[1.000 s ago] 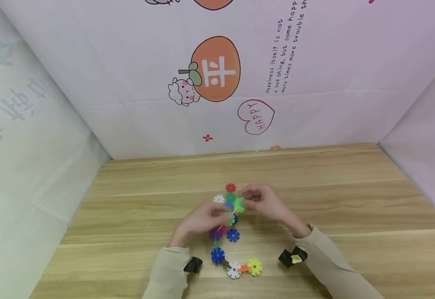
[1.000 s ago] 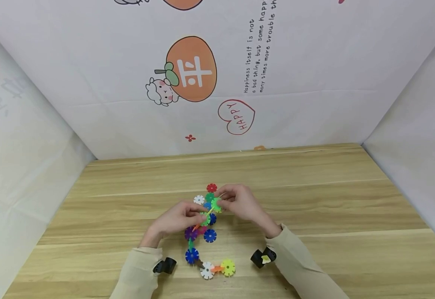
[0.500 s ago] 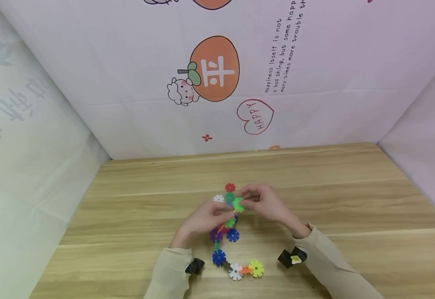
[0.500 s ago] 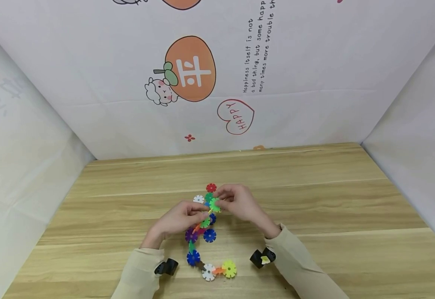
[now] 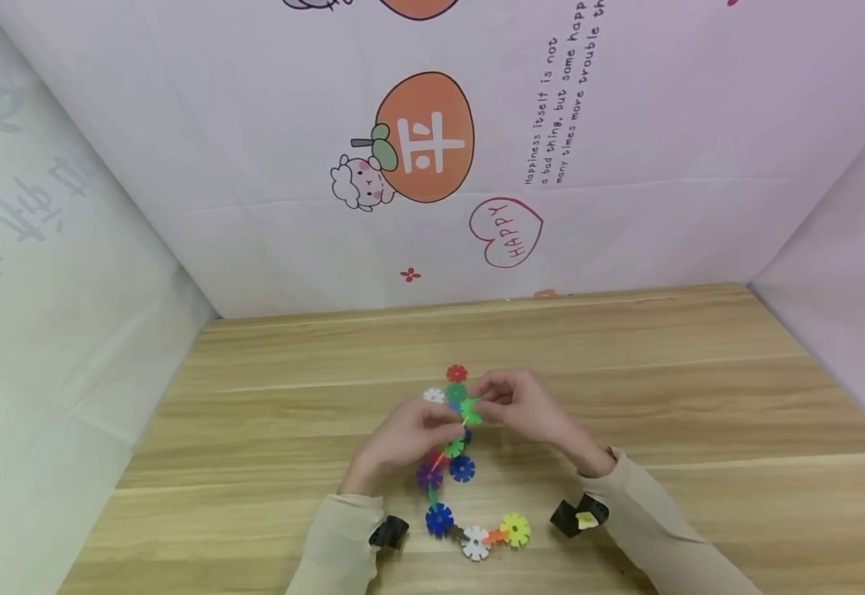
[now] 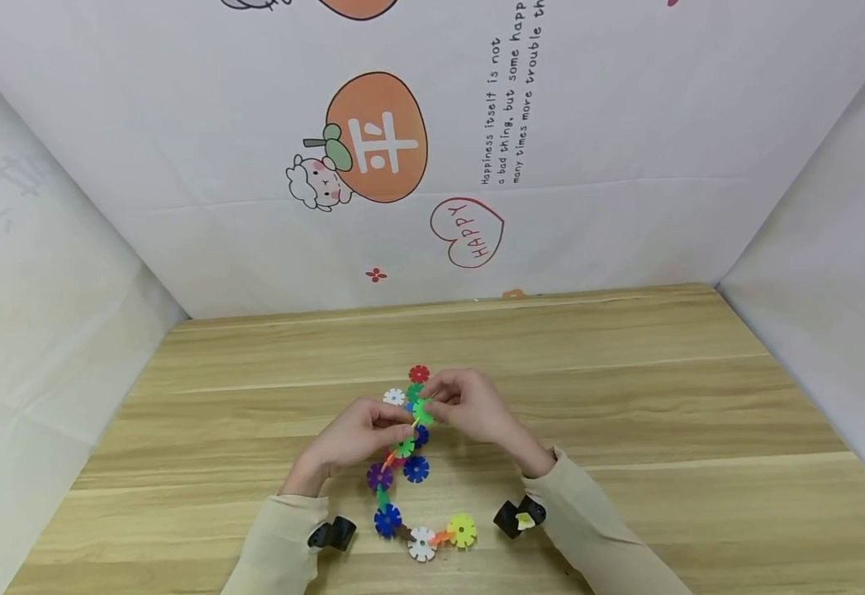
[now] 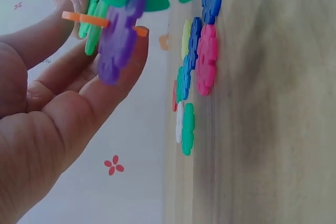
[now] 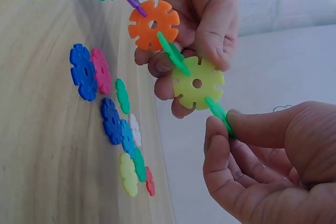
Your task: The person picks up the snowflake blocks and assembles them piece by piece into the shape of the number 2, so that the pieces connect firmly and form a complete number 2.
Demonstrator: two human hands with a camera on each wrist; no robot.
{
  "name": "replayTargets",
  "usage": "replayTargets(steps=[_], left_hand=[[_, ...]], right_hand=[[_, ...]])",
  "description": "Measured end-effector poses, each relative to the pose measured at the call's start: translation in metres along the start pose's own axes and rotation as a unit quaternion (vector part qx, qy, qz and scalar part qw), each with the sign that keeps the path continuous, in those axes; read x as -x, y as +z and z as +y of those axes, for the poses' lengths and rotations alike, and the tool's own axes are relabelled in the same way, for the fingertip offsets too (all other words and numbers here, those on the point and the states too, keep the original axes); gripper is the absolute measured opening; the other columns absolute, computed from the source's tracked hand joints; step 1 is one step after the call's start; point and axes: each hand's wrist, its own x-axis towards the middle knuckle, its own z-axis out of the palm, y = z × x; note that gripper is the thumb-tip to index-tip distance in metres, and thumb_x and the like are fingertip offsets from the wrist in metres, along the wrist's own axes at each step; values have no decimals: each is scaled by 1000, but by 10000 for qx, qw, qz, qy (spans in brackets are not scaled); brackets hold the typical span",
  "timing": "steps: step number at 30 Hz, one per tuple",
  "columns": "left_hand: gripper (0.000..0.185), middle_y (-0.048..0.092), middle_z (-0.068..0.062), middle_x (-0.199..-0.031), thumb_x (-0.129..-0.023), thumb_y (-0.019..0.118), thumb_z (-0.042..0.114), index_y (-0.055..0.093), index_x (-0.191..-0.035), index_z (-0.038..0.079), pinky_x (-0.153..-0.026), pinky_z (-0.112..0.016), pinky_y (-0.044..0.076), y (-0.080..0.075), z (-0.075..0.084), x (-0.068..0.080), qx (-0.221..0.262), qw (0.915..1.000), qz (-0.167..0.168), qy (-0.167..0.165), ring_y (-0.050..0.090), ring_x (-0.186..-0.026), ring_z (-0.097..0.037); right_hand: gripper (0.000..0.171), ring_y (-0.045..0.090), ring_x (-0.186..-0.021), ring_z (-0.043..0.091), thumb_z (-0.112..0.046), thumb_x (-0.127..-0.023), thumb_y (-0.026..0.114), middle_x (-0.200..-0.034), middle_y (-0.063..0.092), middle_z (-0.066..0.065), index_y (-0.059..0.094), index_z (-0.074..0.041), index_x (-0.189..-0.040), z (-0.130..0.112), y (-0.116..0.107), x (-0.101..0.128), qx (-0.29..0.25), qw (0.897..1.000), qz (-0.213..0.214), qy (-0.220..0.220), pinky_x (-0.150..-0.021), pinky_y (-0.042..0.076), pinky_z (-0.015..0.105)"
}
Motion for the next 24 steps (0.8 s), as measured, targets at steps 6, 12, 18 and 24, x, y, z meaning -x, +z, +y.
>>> replayTargets(steps=[6, 12, 18, 24], left_hand=[[15, 63, -5, -75, -93, 63, 15, 73, -94, 4, -62, -27, 46, 1, 0, 1, 1, 9998, 118, -154, 53, -66, -15], [17, 68, 3, -84, -92, 64, 15, 73, -103, 5, -72, -31, 50, 2, -1, 0, -184, 9995, 240, -121, 59, -77, -13], [20, 68, 2, -86, -92, 65, 18, 72, -106, 6, -73, -31, 51, -1, -2, 2, -168, 9998, 118, -45, 60, -79, -12], [23, 69, -1, -96, -92, 65, 22, 71, -111, 10, -80, -33, 51, -2, -2, 2, -30, 10000, 72, -48, 61, -87, -13]], right_hand=[[9, 64, -69, 14, 0, -85, 67, -83, 69, 8, 68, 0, -95, -1, 4, 0, 99, 9999, 3, 24, -62, 56, 26], [8, 63, -68, 14, 0, -85, 68, -82, 69, 7, 68, 0, -93, -3, 6, 1, 156, 9998, 122, 61, -62, 55, 26], [10, 64, -72, 18, -2, -85, 69, -86, 69, 9, 69, 0, -94, -2, 7, 0, 31, 9999, 75, 61, -65, 56, 25], [14, 65, -80, 20, -5, -88, 67, -95, 68, 13, 70, 2, -100, 3, 4, 0, -135, 9999, -6, 29, -68, 57, 26]])
